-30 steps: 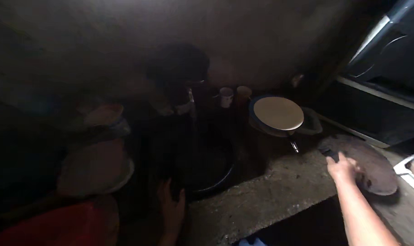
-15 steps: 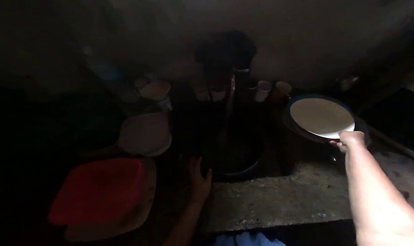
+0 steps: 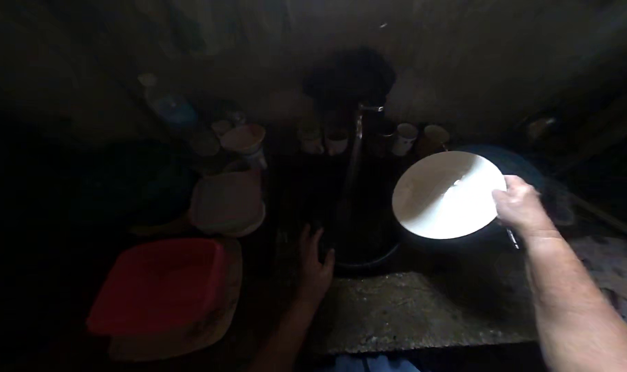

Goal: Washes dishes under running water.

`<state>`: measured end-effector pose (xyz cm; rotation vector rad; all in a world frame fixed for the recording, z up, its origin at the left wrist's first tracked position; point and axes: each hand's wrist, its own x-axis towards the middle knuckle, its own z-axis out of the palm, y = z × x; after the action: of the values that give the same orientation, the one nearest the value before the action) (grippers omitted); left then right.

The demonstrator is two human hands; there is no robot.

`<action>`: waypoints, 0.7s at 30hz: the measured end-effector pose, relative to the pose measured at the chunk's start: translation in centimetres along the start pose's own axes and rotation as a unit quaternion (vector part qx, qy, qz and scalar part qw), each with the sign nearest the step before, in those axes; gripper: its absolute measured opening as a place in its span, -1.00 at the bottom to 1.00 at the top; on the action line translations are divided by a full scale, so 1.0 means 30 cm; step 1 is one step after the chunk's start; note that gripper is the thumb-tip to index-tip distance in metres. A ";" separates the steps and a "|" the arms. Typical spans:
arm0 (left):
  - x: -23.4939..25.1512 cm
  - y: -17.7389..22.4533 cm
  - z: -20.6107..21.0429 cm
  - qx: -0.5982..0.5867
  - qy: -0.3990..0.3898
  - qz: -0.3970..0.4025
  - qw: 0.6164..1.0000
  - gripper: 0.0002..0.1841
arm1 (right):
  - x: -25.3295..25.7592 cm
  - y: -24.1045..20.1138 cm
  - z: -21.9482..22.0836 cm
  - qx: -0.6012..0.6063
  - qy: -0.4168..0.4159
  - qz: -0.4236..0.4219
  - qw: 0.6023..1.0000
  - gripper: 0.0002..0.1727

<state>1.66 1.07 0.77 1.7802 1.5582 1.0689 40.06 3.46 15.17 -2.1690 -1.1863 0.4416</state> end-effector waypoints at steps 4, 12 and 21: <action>0.155 0.051 0.022 -0.069 -0.093 -0.129 0.985 -0.39 | -0.019 -0.148 0.162 -0.103 -0.099 -0.040 0.989 -0.58; 0.356 -0.068 0.192 -0.037 -0.189 -0.317 0.929 -0.31 | 0.030 -0.220 0.703 -0.195 -0.319 -0.001 0.927 -0.53; 0.371 -0.049 0.201 0.059 -0.211 -0.373 0.902 -0.30 | -0.017 -0.096 0.942 -0.226 -0.253 -0.157 0.927 -0.09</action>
<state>6.06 12.84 -1.33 1.1736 1.7955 0.2039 22.34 14.35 -4.18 -2.2379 -2.0613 0.6625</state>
